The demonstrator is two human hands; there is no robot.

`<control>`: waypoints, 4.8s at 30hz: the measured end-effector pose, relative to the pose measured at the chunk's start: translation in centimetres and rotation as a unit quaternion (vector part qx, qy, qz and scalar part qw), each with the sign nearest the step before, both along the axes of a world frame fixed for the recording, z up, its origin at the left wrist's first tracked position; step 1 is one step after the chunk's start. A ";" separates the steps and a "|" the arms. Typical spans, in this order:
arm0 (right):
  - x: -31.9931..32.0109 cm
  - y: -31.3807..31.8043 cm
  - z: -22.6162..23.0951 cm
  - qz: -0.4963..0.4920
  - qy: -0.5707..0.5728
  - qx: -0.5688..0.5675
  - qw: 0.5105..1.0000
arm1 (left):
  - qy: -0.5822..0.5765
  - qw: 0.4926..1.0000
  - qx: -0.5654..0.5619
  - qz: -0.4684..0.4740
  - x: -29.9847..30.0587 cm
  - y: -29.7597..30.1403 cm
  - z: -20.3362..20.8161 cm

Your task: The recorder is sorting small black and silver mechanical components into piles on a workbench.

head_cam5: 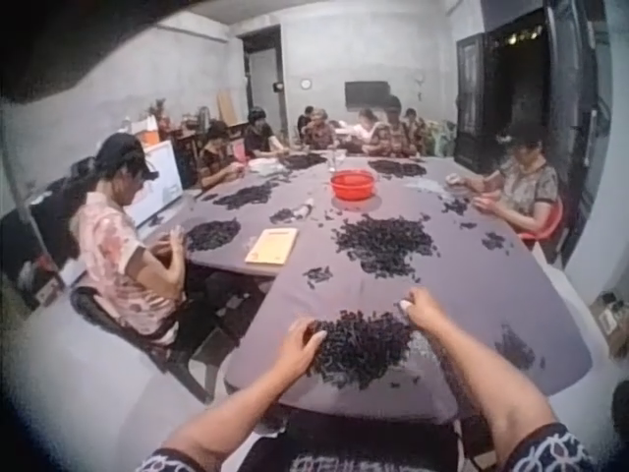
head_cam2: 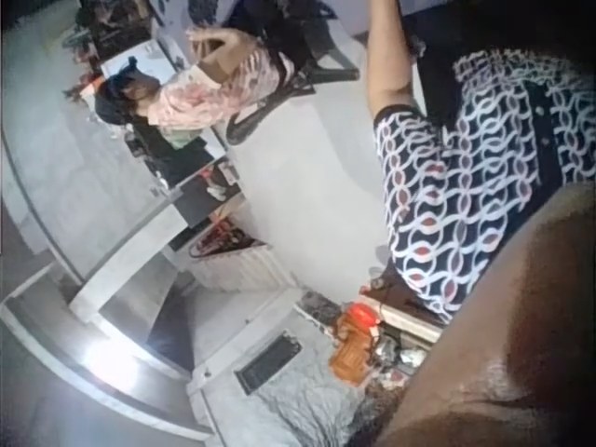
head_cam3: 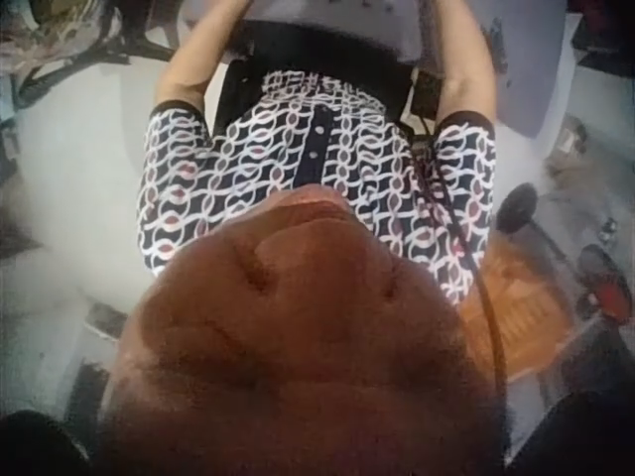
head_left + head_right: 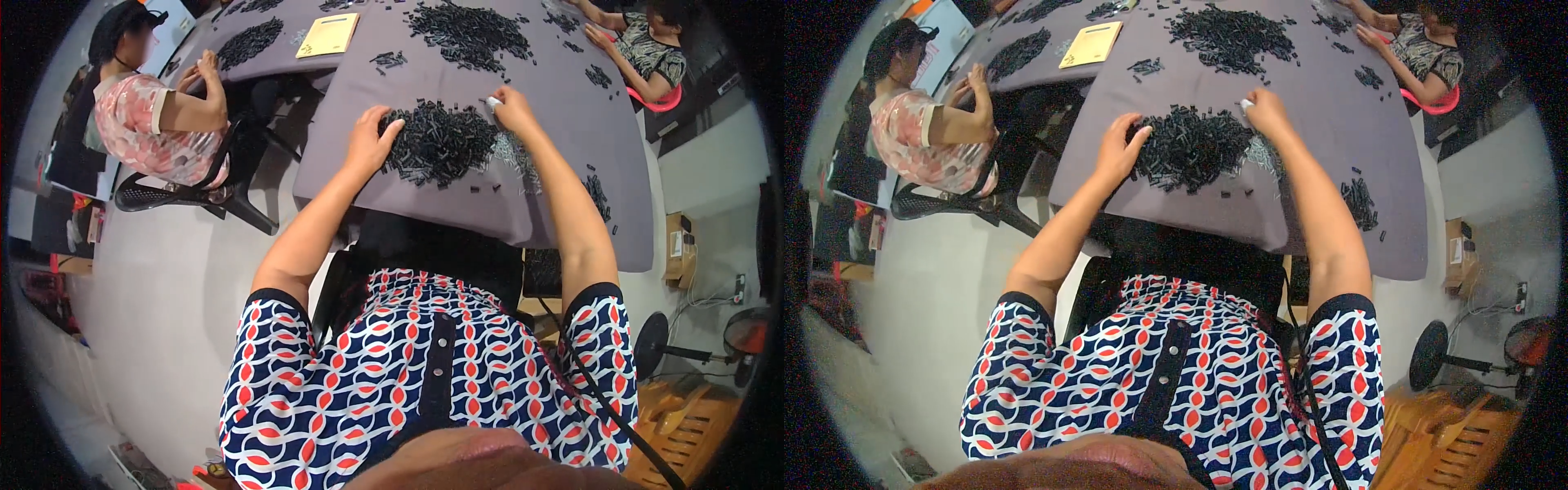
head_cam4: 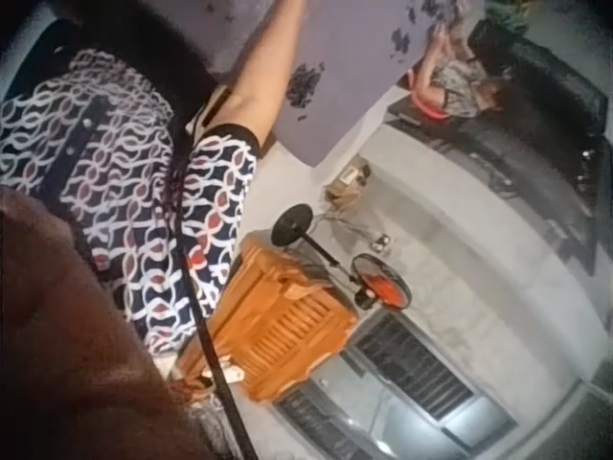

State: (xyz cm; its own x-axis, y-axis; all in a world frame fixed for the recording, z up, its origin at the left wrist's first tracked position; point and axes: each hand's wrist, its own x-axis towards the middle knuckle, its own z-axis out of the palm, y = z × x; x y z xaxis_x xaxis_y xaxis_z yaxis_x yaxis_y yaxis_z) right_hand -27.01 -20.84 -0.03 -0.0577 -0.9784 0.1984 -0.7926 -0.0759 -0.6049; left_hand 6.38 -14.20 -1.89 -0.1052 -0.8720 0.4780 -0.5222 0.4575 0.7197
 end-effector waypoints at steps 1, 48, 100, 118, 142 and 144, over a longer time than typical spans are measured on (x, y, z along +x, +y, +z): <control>-0.4 -0.5 -0.3 0.005 0.003 0.000 1.000 | 0.003 1.000 0.000 0.005 0.2 0.0 -0.1; 13.8 7.0 5.4 0.289 0.131 -0.090 0.944 | -0.163 0.983 -0.012 -0.078 -0.8 0.0 0.6; 4.6 22.4 1.8 0.131 0.152 -0.036 0.979 | -0.230 0.937 -0.052 -0.258 1.5 0.1 1.9; 3.7 22.2 1.0 0.126 0.039 -0.137 0.982 | -0.302 0.952 -0.031 -0.047 -4.7 4.4 2.1; 3.2 22.5 0.2 0.140 0.033 -0.083 0.986 | -0.347 0.914 -0.146 -0.153 -7.2 3.3 2.7; 3.4 22.2 1.0 0.151 -0.004 -0.065 0.986 | -0.347 0.914 -0.155 -0.140 -6.8 2.5 2.2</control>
